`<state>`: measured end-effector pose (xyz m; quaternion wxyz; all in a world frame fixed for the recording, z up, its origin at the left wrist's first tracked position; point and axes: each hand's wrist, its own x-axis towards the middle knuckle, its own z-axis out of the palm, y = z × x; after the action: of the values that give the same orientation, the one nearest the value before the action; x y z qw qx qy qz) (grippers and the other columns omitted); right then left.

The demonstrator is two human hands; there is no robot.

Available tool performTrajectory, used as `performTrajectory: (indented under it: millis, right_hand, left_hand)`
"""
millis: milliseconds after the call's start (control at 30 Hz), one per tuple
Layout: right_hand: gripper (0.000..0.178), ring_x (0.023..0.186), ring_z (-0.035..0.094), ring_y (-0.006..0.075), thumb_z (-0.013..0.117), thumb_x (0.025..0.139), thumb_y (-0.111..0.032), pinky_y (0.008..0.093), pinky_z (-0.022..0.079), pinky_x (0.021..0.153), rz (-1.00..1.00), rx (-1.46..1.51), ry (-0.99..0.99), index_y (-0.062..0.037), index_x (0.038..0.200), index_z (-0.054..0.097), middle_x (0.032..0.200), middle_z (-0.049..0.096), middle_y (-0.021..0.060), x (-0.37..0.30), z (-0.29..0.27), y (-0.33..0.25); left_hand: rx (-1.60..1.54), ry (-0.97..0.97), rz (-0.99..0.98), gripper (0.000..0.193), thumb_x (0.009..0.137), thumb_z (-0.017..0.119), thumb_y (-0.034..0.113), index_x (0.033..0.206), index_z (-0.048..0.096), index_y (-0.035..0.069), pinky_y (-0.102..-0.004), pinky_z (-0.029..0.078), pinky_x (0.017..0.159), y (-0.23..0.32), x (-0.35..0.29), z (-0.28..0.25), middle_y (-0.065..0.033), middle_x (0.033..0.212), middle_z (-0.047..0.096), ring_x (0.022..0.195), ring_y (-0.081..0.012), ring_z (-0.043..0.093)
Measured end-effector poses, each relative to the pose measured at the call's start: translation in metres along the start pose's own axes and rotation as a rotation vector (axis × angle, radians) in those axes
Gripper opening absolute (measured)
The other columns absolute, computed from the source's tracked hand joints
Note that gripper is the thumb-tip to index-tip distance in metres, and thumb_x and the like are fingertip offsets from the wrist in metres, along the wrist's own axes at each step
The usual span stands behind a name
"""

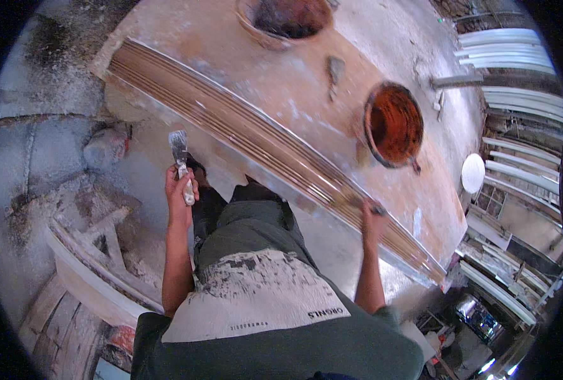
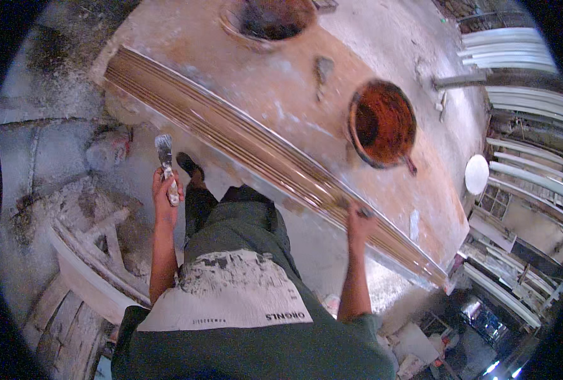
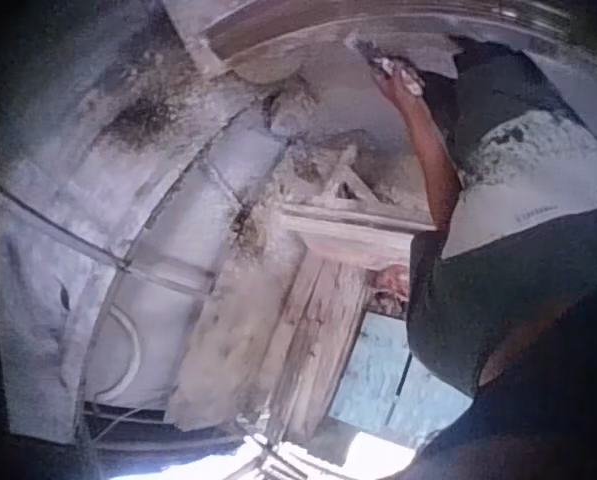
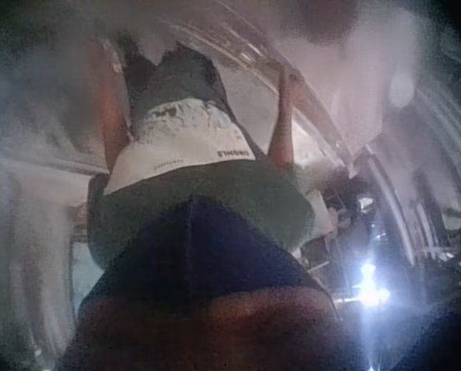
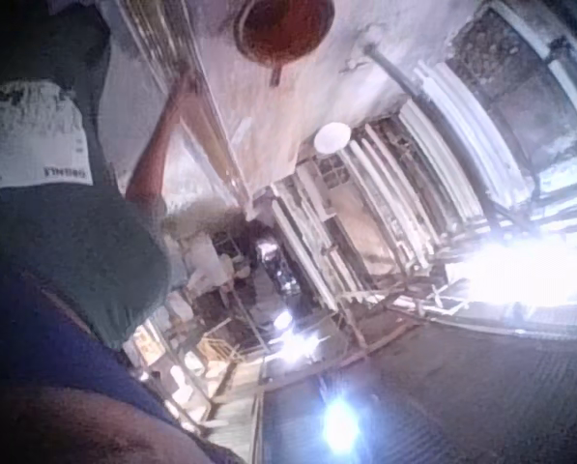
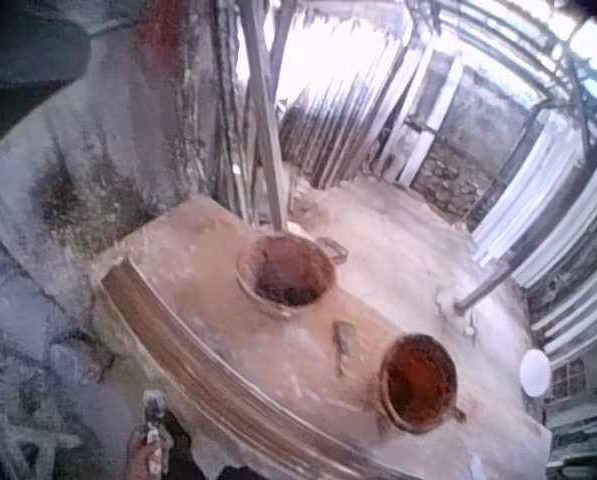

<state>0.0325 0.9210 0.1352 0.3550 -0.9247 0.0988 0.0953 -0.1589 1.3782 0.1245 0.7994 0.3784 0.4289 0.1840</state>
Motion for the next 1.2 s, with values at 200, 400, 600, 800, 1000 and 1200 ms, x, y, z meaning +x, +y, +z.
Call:
performTrajectory:
  millis: [200, 400, 600, 800, 1000, 1200]
  right_hand:
    - [0.019, 0.068, 0.062, 0.0138, 0.069, 0.085, -0.021, 0.0318, 0.048, 0.065, -0.233, -0.142, 0.090, -0.0020, 0.088, 0.070, 0.075, 0.067, 0.0075, -0.023, 0.139, -0.140]
    - [0.025, 0.069, 0.067, 0.0236, 0.070, 0.082, -0.026, 0.0374, 0.052, 0.066, -0.358, 0.235, -0.172, -0.0025, 0.090, 0.071, 0.076, 0.069, 0.0143, -0.039, 0.458, -0.440]
    - [0.024, 0.066, 0.065, 0.0215, 0.071, 0.084, -0.023, 0.0361, 0.052, 0.066, -0.385, 0.638, -0.377, -0.0024, 0.096, 0.069, 0.080, 0.070, 0.0106, -0.044, 0.578, -0.526]
    - [0.032, 0.084, 0.066, 0.0184, 0.068, 0.089, -0.023, 0.0334, 0.058, 0.073, 0.072, 0.391, -0.068, -0.0017, 0.113, 0.063, 0.097, 0.068, 0.0098, -0.075, 0.356, -0.340]
    - [0.013, 0.083, 0.063, 0.0168, 0.064, 0.088, -0.009, 0.0322, 0.050, 0.078, -0.117, 0.164, 0.066, -0.0021, 0.097, 0.070, 0.089, 0.070, 0.0071, -0.098, 0.406, -0.411]
    - [0.018, 0.072, 0.062, 0.0141, 0.072, 0.082, -0.017, 0.0324, 0.050, 0.070, -0.335, 0.442, -0.271, -0.0041, 0.094, 0.070, 0.082, 0.070, 0.0099, -0.071, 0.592, -0.613]
  left_hand:
    - [-0.044, -0.094, -0.001, 0.030, 0.090, 0.058, 0.013, 0.117, 0.045, 0.007, -0.0240, 0.044, 0.043, 0.078, 0.111, -0.064, -0.0049, 0.087, 0.054, 0.060, -0.0106, 0.054]
    - [0.003, -0.072, 0.014, 0.028, 0.089, 0.059, 0.015, 0.113, 0.046, 0.009, -0.0237, 0.042, 0.043, 0.195, 0.195, -0.143, -0.0034, 0.087, 0.056, 0.059, -0.0101, 0.054]
    - [0.069, -0.015, 0.056, 0.020, 0.091, 0.057, 0.019, 0.107, 0.049, 0.011, -0.0254, 0.041, 0.045, 0.273, 0.268, -0.210, -0.0027, 0.082, 0.058, 0.057, -0.0105, 0.053]
    - [-0.082, 0.078, 0.021, 0.019, 0.090, 0.059, 0.018, 0.106, 0.049, 0.012, -0.0255, 0.041, 0.046, 0.281, 0.302, -0.253, -0.0029, 0.085, 0.058, 0.058, -0.0113, 0.053]
    - [-0.043, -0.020, -0.052, 0.022, 0.090, 0.060, 0.018, 0.108, 0.048, 0.013, -0.0265, 0.041, 0.046, 0.283, 0.320, -0.241, -0.0029, 0.086, 0.057, 0.058, -0.0114, 0.053]
    - [0.002, -0.145, -0.058, 0.025, 0.090, 0.059, 0.017, 0.111, 0.047, 0.009, -0.0266, 0.041, 0.045, 0.302, 0.331, -0.207, -0.0042, 0.087, 0.057, 0.058, -0.0122, 0.053]
